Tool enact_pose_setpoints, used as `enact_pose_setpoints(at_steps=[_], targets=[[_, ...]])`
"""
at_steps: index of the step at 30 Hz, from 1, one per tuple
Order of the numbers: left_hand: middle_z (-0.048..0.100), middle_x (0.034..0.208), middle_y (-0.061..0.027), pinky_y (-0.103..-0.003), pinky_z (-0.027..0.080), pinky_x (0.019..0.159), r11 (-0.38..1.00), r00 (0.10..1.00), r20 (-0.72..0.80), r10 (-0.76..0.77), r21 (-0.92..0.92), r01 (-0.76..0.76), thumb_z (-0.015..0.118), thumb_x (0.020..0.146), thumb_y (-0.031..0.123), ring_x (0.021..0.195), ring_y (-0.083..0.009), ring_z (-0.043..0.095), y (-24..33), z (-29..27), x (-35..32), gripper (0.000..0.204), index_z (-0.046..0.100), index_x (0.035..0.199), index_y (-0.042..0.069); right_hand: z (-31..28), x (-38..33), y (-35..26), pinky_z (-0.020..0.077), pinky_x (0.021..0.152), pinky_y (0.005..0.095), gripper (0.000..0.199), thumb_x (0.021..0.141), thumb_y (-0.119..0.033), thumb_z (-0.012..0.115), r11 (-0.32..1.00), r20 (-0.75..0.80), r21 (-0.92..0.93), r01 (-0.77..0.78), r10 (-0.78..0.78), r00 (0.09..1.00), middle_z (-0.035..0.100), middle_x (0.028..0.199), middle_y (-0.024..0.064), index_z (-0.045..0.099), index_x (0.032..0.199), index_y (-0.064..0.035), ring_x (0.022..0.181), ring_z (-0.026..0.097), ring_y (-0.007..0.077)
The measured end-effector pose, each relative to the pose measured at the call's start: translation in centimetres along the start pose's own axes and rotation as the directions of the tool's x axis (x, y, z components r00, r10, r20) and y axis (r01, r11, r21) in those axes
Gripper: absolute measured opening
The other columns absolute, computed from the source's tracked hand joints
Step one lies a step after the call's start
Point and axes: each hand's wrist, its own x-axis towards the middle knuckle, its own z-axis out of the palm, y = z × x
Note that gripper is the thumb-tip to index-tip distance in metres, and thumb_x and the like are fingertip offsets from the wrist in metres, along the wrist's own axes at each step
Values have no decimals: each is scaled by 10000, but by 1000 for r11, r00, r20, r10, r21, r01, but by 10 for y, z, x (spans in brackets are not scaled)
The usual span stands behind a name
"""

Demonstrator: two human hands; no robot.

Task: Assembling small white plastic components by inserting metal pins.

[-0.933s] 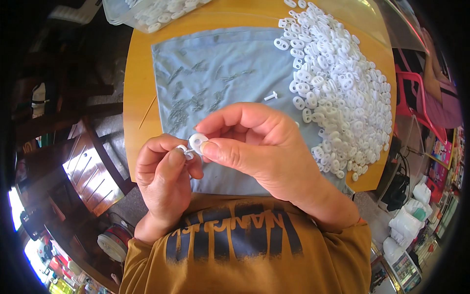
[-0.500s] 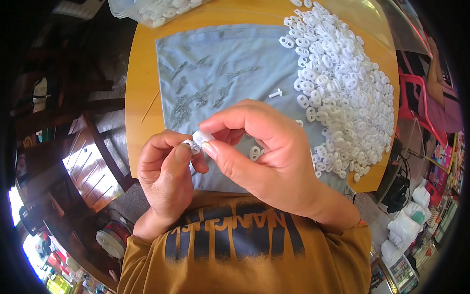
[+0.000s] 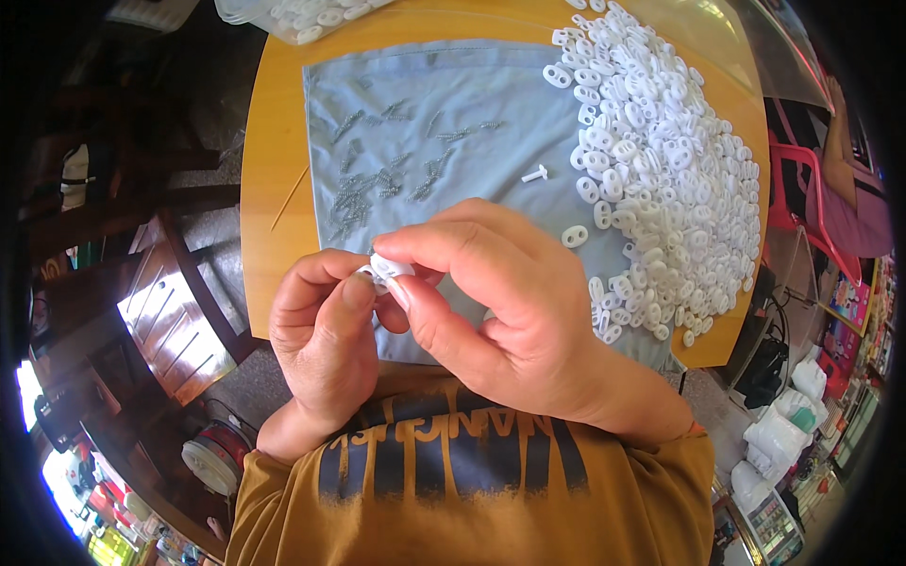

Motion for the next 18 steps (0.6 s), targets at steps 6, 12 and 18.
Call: enact_pose_setpoints(at_steps=[6,12,18], targets=[[615,967,-115,-246,505,693,999,1000,30,6,-42,-5,527,888,-9,759,-140,605,0,2,0,153,541,1036,-44,0,-2,-2,470,633,265,234,775,43,602,999,17,-39,-10,11,1000,613,850,110,607,1007,19,718,593,185],[611,1004,-131,-265,525,748,997,996,79,49,-60,-44,500,895,-26,831,-162,616,1,4,0,279,488,1172,-64,0,-3,-3,497,590,271,271,782,30,617,999,32,-34,-13,15,999,607,862,121,603,1053,13,673,610,197],[602,1090,-160,-311,494,825,996,993,86,84,-20,-83,560,857,-1,897,-196,613,-1,4,-3,395,468,1236,-63,0,-2,0,497,640,284,344,787,-8,639,994,68,-69,80,-75,995,597,917,122,574,1124,19,756,607,215]])
